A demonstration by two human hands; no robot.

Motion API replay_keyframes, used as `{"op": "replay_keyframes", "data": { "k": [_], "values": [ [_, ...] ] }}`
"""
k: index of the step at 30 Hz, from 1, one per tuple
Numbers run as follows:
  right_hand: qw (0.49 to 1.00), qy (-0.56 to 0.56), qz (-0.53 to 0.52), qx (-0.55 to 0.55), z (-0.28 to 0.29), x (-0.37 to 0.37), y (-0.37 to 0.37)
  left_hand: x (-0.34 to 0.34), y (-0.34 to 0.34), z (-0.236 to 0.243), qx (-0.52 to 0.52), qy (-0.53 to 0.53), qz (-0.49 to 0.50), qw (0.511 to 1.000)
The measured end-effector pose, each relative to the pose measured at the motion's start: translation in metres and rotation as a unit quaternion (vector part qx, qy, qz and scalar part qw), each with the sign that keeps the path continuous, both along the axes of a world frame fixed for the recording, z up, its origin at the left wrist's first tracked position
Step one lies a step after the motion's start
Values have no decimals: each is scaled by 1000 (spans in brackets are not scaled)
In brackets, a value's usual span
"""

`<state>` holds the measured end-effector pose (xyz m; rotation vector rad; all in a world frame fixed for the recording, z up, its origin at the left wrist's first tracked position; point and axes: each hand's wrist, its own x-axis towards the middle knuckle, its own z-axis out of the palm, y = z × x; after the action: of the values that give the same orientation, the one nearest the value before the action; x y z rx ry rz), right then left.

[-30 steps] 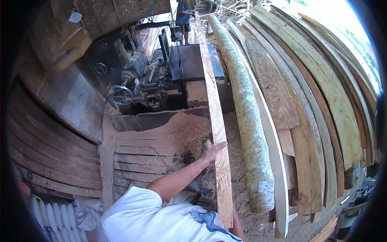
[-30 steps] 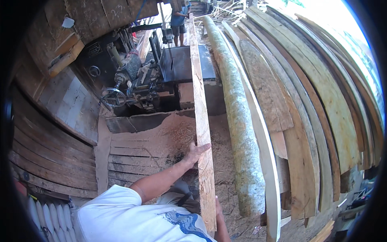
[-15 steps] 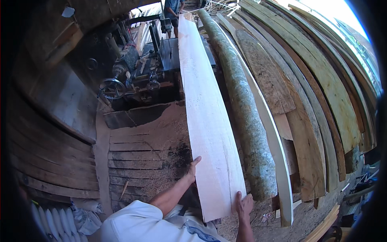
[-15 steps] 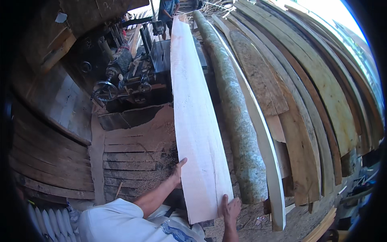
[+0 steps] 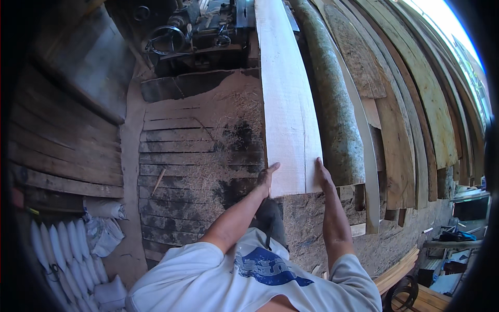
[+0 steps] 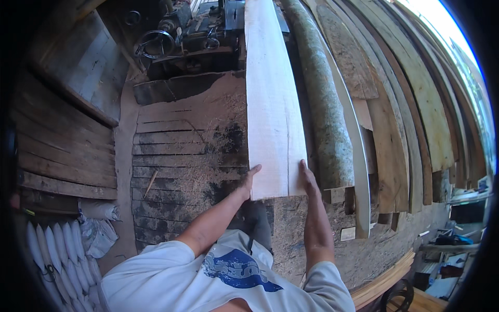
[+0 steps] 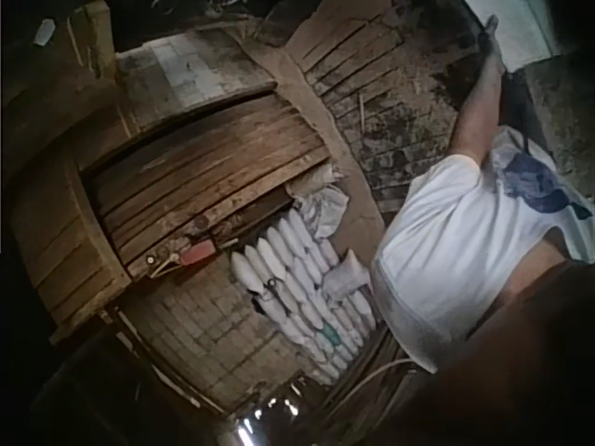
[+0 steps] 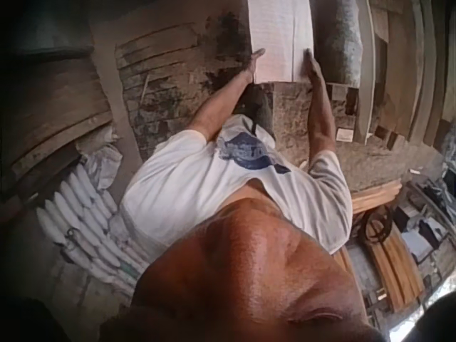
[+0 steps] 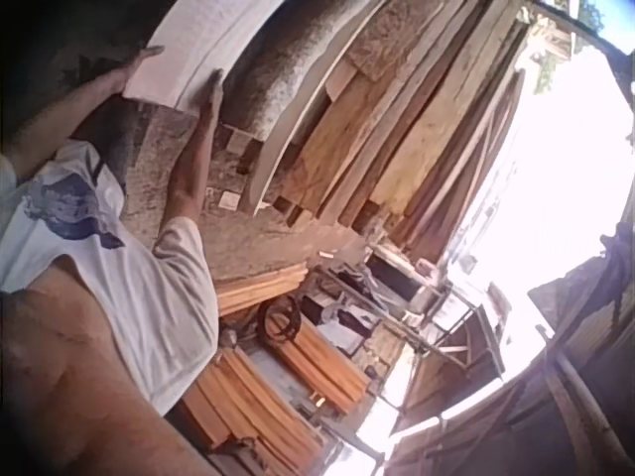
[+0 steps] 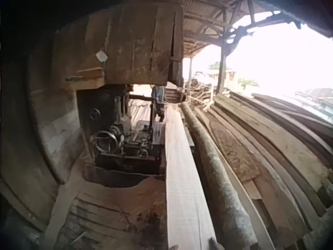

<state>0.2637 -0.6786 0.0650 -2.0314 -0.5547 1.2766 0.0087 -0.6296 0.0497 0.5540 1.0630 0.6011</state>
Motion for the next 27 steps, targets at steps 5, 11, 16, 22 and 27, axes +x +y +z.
{"op": "replay_keyframes", "data": {
  "k": [5,11,16,22,27],
  "values": [
    [996,-18,68,54,41,-112,19,-106,34,-4,2,-131,21,991],
    [993,19,76,85,68,-113,-59,-102,-48,43,37,-153,-6,987],
    [995,65,53,51,-15,-84,-223,-86,-230,-11,39,88,31,995],
    [995,91,34,-29,-38,-102,-468,-113,-476,-23,-106,-87,-6,991],
    [995,83,31,-41,-26,-136,-658,-146,-669,-16,-113,-98,44,988]
  ]
}}
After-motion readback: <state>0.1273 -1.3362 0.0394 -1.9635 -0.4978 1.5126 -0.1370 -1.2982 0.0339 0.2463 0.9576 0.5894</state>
